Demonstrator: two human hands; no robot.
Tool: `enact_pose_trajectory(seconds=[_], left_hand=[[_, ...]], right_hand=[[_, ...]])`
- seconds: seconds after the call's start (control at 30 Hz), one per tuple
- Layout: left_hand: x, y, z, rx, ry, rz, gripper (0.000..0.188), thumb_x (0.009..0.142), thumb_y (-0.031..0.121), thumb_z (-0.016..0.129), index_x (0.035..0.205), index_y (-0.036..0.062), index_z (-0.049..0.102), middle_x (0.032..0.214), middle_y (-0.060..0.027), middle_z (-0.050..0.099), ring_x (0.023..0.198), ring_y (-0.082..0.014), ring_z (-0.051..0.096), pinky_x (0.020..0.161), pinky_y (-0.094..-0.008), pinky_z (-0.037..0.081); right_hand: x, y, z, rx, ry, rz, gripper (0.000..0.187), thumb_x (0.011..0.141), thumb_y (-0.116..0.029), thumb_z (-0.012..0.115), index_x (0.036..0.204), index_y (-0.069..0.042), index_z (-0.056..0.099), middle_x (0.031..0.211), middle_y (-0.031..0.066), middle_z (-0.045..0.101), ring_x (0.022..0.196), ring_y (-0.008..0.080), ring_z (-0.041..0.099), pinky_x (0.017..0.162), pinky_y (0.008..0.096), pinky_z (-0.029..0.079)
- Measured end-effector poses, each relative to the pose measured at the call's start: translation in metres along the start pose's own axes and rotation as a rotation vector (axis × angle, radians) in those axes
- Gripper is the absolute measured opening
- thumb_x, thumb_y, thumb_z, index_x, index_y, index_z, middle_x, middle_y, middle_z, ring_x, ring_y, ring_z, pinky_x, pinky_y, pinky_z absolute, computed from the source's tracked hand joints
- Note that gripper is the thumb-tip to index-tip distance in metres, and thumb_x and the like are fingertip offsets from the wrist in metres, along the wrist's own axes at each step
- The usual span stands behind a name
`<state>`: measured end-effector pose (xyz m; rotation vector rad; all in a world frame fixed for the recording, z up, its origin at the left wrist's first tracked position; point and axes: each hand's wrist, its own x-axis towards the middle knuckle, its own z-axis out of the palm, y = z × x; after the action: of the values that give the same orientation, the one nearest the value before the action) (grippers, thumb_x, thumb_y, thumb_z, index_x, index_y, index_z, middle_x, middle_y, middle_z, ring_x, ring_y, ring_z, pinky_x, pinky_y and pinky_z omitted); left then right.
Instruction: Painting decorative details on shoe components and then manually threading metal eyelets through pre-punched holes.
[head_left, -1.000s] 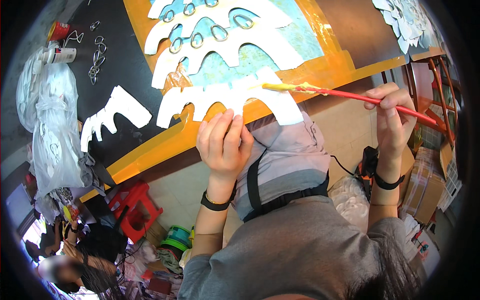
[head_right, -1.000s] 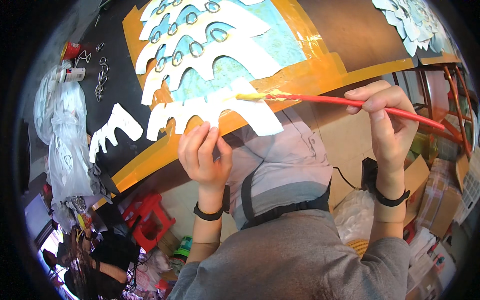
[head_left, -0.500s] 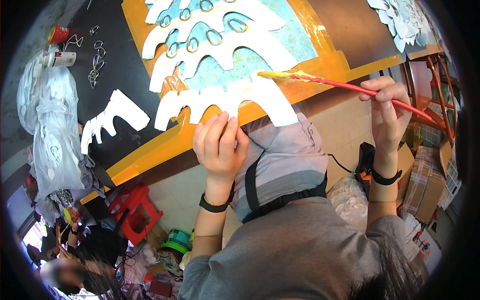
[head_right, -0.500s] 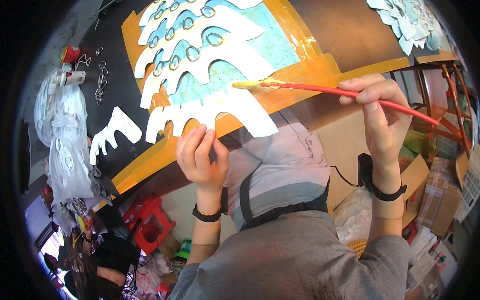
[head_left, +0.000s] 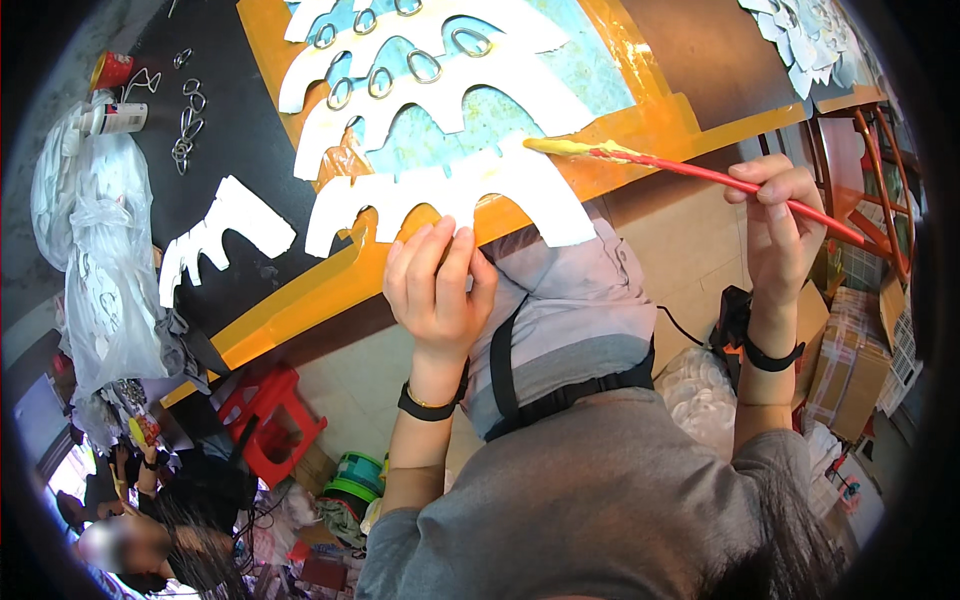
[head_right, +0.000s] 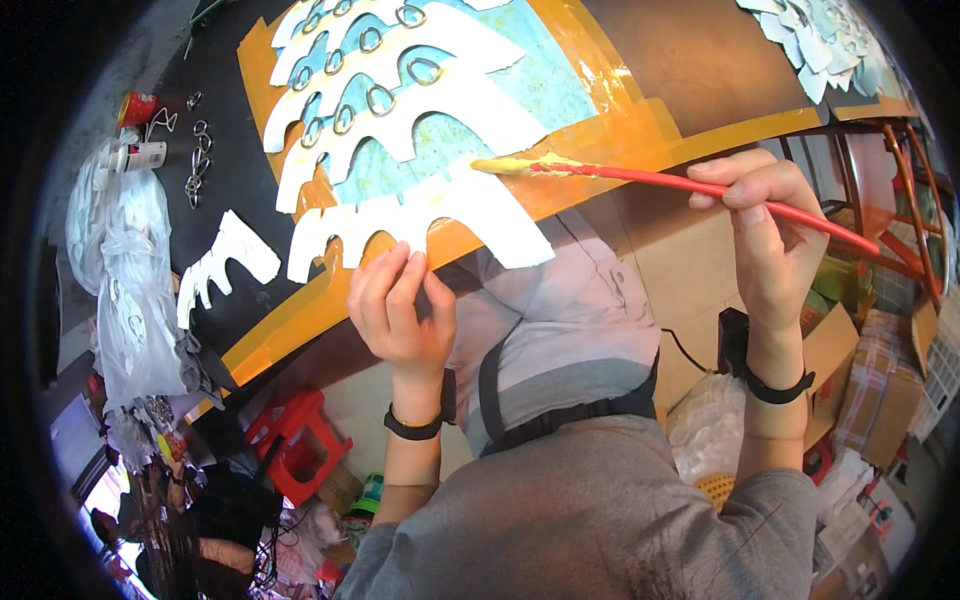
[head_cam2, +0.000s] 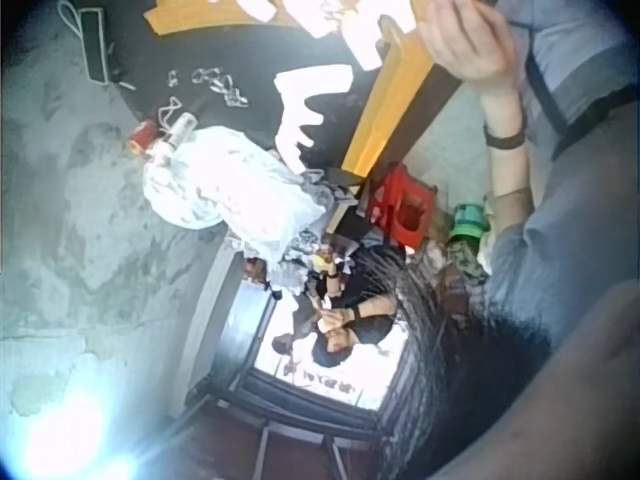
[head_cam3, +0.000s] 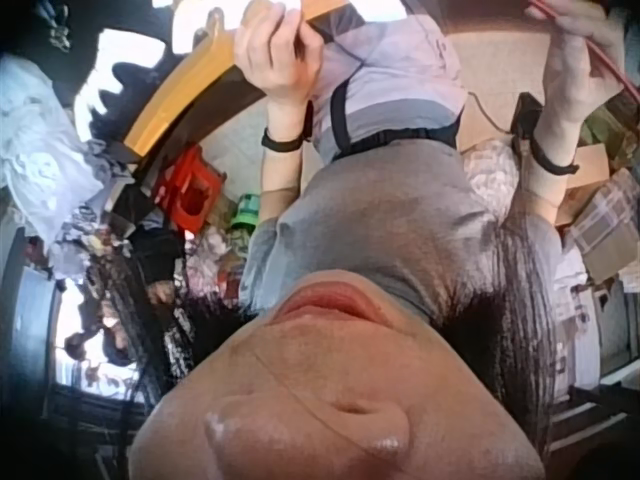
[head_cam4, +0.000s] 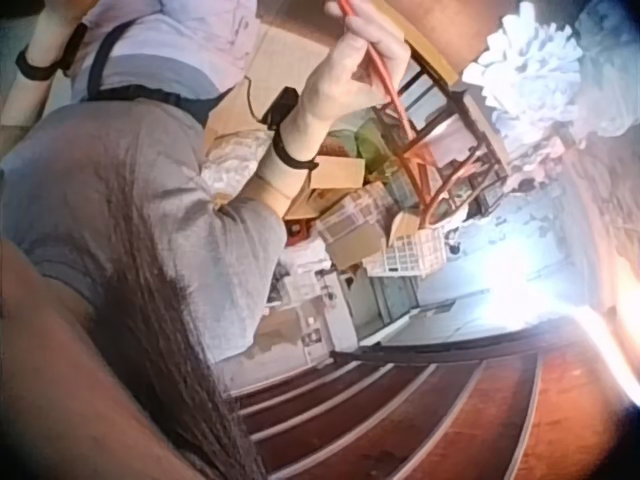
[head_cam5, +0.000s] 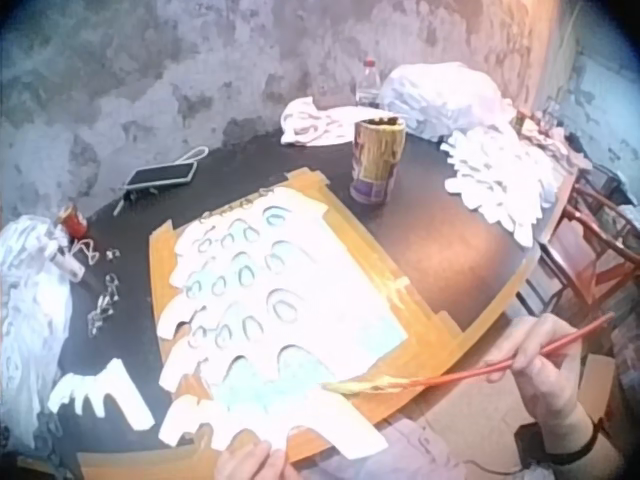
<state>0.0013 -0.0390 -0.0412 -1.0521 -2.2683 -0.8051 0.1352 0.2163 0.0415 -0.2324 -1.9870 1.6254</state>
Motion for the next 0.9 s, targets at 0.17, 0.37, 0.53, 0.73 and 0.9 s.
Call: enact_pose_trajectory(seconds=[0.17,0.37,0.53,0.73,0.9], left_hand=[[0.000,-0.001,0.000,0.000,-0.008,0.000,0.021,0.073,0.007,0.063,0.094,0.0088,0.063,0.101,-0.0042,0.061,0.093,-0.0208,0.057,0.089,-0.0360,0.041],[-0.001,-0.002,0.001,-0.023,-0.001,0.005,0.020,0.074,0.006,0.062,0.094,0.0080,0.062,0.101,-0.0044,0.061,0.093,-0.0221,0.057,0.086,-0.0367,0.041],[-0.003,0.000,0.003,-0.030,0.006,0.003,0.021,0.073,0.006,0.062,0.094,0.0081,0.062,0.101,-0.0047,0.061,0.093,-0.0223,0.056,0.087,-0.0367,0.041],[-0.004,-0.003,0.004,-0.005,0.013,0.002,0.022,0.072,0.011,0.064,0.095,0.0118,0.063,0.102,-0.0027,0.061,0.094,-0.0193,0.056,0.088,-0.0359,0.040],[-0.003,-0.005,-0.001,-0.063,-0.005,-0.007,0.024,0.073,0.009,0.065,0.096,0.0098,0.062,0.104,-0.0048,0.060,0.095,-0.0209,0.056,0.087,-0.0365,0.042]], right_hand=[[-0.010,-0.001,-0.001,0.079,-0.023,0.029,0.006,0.089,-0.007,0.047,0.087,-0.004,0.051,0.097,0.0190,0.058,0.077,0.0199,0.056,0.074,0.0319,0.046],[-0.008,-0.004,0.001,0.199,0.055,0.036,0.007,0.089,-0.009,0.047,0.089,-0.003,0.051,0.098,0.0186,0.057,0.080,0.0199,0.055,0.076,0.0326,0.046],[-0.010,-0.002,0.004,0.071,0.022,0.050,0.008,0.090,-0.009,0.047,0.090,-0.002,0.051,0.098,0.0186,0.057,0.080,0.0200,0.056,0.078,0.0326,0.045],[-0.009,-0.008,0.006,0.056,0.076,-0.025,0.006,0.089,-0.007,0.047,0.090,-0.003,0.052,0.098,0.0186,0.058,0.079,0.0197,0.057,0.077,0.0321,0.046],[-0.005,-0.012,0.010,0.176,0.067,-0.039,0.008,0.089,-0.008,0.046,0.091,-0.004,0.051,0.099,0.0188,0.057,0.081,0.0197,0.054,0.075,0.0316,0.045]])
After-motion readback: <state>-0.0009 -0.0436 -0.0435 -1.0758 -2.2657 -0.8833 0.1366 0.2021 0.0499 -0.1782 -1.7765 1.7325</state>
